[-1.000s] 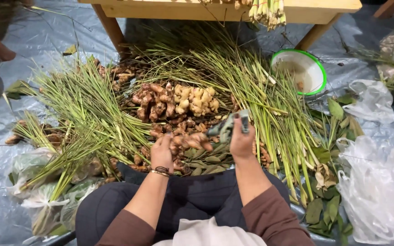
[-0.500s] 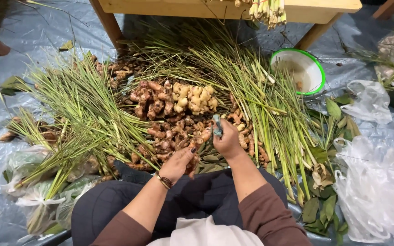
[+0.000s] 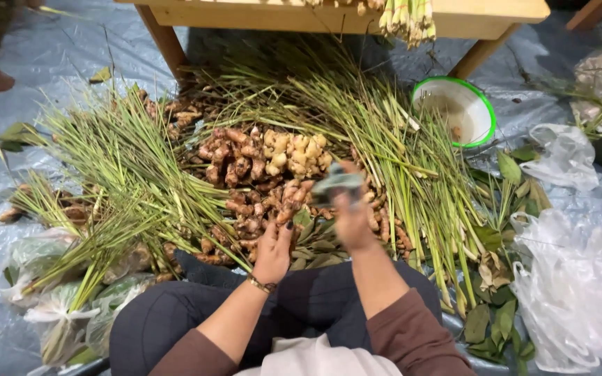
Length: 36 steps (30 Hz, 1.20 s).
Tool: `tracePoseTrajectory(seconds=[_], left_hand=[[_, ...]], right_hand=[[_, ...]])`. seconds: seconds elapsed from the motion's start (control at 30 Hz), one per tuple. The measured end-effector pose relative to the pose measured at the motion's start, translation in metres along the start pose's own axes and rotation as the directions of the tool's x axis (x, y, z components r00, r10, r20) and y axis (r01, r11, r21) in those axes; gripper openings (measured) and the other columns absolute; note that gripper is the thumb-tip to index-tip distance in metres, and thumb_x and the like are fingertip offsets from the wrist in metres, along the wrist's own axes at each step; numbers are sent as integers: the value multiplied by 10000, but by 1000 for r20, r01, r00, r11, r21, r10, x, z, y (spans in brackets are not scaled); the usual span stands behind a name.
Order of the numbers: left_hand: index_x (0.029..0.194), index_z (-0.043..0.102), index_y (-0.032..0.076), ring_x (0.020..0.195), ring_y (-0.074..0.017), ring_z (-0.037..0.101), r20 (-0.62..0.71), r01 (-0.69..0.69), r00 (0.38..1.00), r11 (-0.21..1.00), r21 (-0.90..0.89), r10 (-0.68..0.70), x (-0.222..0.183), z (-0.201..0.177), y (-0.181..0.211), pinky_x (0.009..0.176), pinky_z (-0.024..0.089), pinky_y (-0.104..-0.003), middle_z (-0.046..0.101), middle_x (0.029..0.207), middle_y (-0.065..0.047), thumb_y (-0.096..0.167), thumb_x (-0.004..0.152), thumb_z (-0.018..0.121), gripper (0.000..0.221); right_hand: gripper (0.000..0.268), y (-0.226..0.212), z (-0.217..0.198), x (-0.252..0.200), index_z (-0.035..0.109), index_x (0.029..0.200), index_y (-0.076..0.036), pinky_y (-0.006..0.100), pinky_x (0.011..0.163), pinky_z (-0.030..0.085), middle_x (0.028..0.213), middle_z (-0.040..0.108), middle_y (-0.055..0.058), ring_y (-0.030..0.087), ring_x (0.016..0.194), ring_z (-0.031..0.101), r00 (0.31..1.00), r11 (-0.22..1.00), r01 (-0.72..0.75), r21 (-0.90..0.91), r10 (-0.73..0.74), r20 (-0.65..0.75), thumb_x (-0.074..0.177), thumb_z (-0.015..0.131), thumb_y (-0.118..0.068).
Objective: Trimming and sorting lemongrass stalks and ginger roots from a pile on the floor using a small tool.
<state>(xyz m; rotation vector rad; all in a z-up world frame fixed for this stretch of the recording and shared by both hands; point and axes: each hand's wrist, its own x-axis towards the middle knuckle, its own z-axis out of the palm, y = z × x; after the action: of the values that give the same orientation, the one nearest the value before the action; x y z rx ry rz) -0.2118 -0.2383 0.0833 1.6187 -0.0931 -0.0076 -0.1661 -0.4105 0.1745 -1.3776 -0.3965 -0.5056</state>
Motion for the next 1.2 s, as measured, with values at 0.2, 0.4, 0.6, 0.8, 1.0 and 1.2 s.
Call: tracePoseTrajectory(seconds=[0.2, 0.4, 0.6, 0.8, 1.0, 1.2], left_hand=[[1367, 525, -122, 1334, -272, 493, -85, 25, 996, 997, -73, -31, 1, 4, 24, 1213, 305, -397, 639, 1254, -191, 115, 1130, 335, 385], [1432, 540, 6, 1313, -313, 552, -180, -43, 984, 987, -155, 14, 11, -8, 30, 1137, 391, -486, 595, 1416, -201, 333, 1126, 358, 483], [1300, 660, 28, 1153, -269, 635, 45, -53, 997, 995, -86, 57, 4, -2, 32, 973, 519, -477, 722, 1190, -205, 228, 1097, 435, 364], [1066, 774, 59, 884, -182, 680, 246, 19, 969, 999, -33, -10, 25, -38, 10, 827, 567, -412, 786, 940, -108, 210, 1034, 592, 239], [888, 798, 56, 643, -216, 668, 106, -144, 986, 982, 123, 132, 25, -43, 52, 566, 519, -327, 696, 720, -131, 176, 826, 807, 135], [1495, 464, 54, 1285, -410, 554, 204, 265, 962, 814, -517, -184, 25, -24, 83, 1034, 485, -515, 514, 1449, -295, 541, 853, 735, 850]], right_hand=[[693, -21, 38, -49, 402, 1559, 23, 555, 1191, 322, 1652, 275, 287, 499, 1476, 295, 872, 855, 18, -519, 240, 427, 898, 568, 147], [361, -41, 35, -25, 746, 1208, -69, 447, 955, 591, 1170, 749, 175, 310, 1148, 708, 939, 902, -312, -299, 340, 45, 858, 719, 15], [416, -17, 28, -37, 615, 1326, -38, 468, 967, 529, 1104, 677, 108, 189, 1022, 606, 766, 789, -555, -263, 609, 209, 1011, 683, -301], [277, -19, 25, -33, 643, 824, -58, 322, 712, 500, 762, 598, 58, 163, 766, 593, 854, 854, -407, -324, 481, 197, 932, 806, -254], [343, -47, 35, -24, 615, 792, -24, 361, 628, 500, 670, 542, 158, 296, 622, 607, 937, 893, -199, -405, 294, 187, 1048, 625, -252], [280, -40, 30, -27, 622, 764, -45, 255, 469, 530, 541, 675, 82, 130, 453, 647, 844, 904, -400, -148, 427, 326, 1026, 555, -118]])
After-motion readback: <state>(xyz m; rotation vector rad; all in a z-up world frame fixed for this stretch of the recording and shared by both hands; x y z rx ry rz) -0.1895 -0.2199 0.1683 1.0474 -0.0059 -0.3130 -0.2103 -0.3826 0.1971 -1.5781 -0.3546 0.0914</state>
